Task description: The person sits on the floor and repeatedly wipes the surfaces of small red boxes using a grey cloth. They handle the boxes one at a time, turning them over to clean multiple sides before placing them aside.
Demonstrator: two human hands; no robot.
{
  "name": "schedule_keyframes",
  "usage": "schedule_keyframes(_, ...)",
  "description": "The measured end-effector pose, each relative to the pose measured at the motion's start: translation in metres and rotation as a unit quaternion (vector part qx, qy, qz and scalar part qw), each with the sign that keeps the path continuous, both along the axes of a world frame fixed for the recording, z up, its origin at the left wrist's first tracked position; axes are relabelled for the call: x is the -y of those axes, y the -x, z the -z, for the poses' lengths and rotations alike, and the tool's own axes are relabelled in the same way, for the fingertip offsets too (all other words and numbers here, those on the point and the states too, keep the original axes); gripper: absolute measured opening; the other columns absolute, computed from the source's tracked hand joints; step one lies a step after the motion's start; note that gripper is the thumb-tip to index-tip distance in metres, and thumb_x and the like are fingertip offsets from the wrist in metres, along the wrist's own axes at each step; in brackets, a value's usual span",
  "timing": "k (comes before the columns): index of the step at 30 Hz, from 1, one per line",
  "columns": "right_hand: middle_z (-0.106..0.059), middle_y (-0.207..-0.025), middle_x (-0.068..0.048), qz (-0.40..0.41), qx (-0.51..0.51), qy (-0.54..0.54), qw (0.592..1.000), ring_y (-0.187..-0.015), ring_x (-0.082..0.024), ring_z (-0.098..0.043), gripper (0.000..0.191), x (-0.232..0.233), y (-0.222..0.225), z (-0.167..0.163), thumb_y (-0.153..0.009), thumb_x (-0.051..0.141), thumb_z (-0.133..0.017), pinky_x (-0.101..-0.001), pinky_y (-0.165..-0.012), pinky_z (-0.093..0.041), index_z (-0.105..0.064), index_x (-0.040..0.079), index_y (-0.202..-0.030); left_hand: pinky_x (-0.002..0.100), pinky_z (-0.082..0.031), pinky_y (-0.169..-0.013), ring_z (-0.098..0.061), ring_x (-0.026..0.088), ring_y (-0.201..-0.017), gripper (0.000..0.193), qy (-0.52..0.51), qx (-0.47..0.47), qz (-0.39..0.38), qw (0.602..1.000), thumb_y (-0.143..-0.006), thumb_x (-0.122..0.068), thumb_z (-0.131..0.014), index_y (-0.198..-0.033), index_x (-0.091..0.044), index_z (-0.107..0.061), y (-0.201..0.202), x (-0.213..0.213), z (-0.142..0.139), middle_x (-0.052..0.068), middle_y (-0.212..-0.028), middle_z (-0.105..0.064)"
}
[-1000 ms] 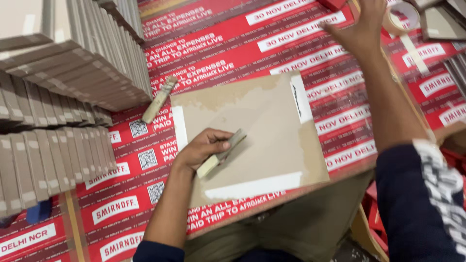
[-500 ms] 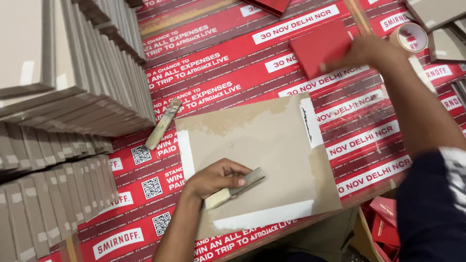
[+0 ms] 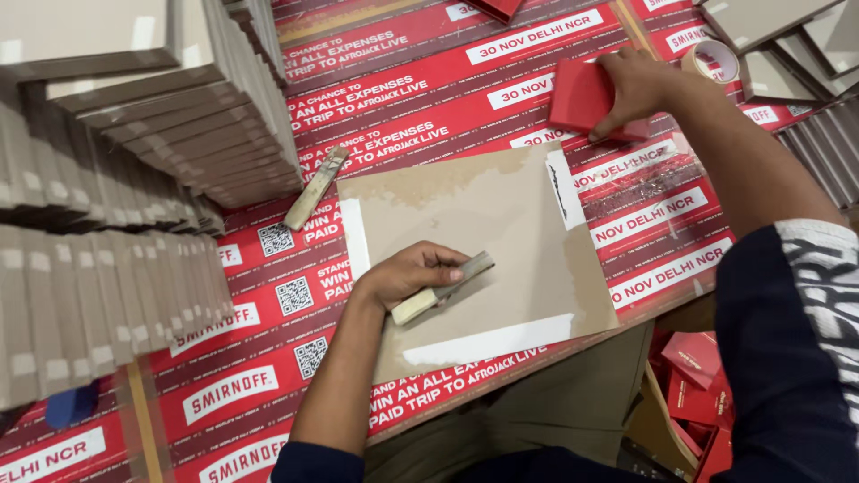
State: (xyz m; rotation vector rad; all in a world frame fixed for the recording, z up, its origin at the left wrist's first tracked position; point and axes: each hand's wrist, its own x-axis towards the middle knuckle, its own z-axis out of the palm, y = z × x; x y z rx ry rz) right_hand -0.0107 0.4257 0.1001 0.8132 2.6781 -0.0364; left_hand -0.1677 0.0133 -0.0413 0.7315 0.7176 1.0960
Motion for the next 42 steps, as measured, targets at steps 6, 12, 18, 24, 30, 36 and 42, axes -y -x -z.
schedule_keyframes(6,-0.069,-0.118,-0.026,0.113,-0.138,0.015,0.984,-0.106,-0.036,-0.072,0.105,0.093,-0.033,-0.024,-0.054,0.059,-0.090,-0.0447,-0.091,-0.060,-0.062,-0.009,-0.128,0.025,-0.054,-0.065,-0.063,0.009,-0.075,0.037,-0.009,0.029,-0.084,0.996,-0.096,-0.018,-0.071,-0.125,0.003,-0.065,-0.006,-0.002,-0.008,0.003,-0.093,-0.068)
schedule_keyframes(12,-0.067,-0.116,-0.026,0.134,-0.123,0.221,0.958,-0.105,-0.036,-0.069,0.118,0.230,-0.078,0.025,-0.045,0.045,-0.100,-0.0434,-0.089,-0.057,-0.048,-0.006,-0.138,0.027,-0.052,-0.068,-0.059,0.010,-0.081,0.026,-0.047,-0.051,-0.252,0.965,-0.098,-0.014,-0.066,-0.121,-0.004,-0.063,-0.017,0.003,-0.038,0.003,-0.097,-0.063)
schedule_keyframes(18,-0.071,-0.109,-0.018,0.048,-0.157,0.253,0.954,-0.098,-0.030,-0.070,0.091,0.226,-0.088,0.059,-0.050,0.032,-0.100,-0.0402,-0.086,-0.057,-0.063,0.001,-0.127,0.034,-0.050,-0.081,-0.061,0.021,-0.090,0.030,-0.262,-0.490,-0.352,0.753,-0.089,0.000,-0.065,-0.117,-0.006,-0.075,-0.035,-0.010,-0.047,0.007,-0.093,-0.063)
schedule_keyframes(24,-0.075,-0.090,-0.012,0.087,-0.172,0.486,0.853,-0.075,-0.014,-0.065,0.035,0.196,-0.089,0.073,-0.081,0.005,-0.085,-0.0304,-0.066,-0.053,-0.070,-0.007,-0.110,0.038,-0.042,-0.088,-0.055,0.026,-0.094,0.037,-0.308,-0.593,-0.276,0.690,-0.080,0.005,-0.066,-0.109,-0.012,-0.080,-0.055,-0.059,-0.036,0.006,-0.091,-0.060)
schedule_keyframes(30,-0.078,-0.093,-0.010,0.147,-0.175,0.514,0.827,-0.078,-0.013,-0.071,0.030,0.193,-0.090,0.079,-0.085,0.001,-0.076,-0.0270,-0.070,-0.058,-0.070,-0.005,-0.114,0.040,-0.038,-0.082,-0.052,0.026,-0.090,0.031,-0.309,-0.631,-0.235,0.672,-0.082,-0.001,-0.071,-0.109,-0.014,-0.079,-0.062,-0.004,-0.025,0.007,-0.088,-0.054)
schedule_keyframes(36,-0.076,-0.096,-0.010,0.193,-0.182,0.517,0.814,-0.081,-0.013,-0.071,0.035,0.189,-0.093,0.090,-0.087,0.000,-0.075,-0.0259,-0.070,-0.057,-0.065,-0.008,-0.119,0.045,-0.041,-0.081,-0.052,0.028,-0.085,0.021,-0.292,-0.675,-0.202,0.647,-0.085,-0.012,-0.074,-0.105,-0.012,-0.077,-0.091,0.087,-0.037,0.009,-0.084,-0.054)
schedule_keyframes(42,-0.076,-0.098,-0.012,0.296,-0.305,0.610,0.669,-0.081,-0.014,-0.071,0.029,0.213,-0.103,0.103,-0.095,0.001,-0.065,-0.0252,-0.071,-0.057,-0.063,-0.008,-0.122,0.042,-0.043,-0.084,-0.053,0.031,-0.093,0.034,-0.185,-0.655,-0.419,0.601,-0.089,0.004,-0.061,-0.119,-0.007,-0.074,-0.064,0.041,-0.043,0.011,-0.092,-0.057)
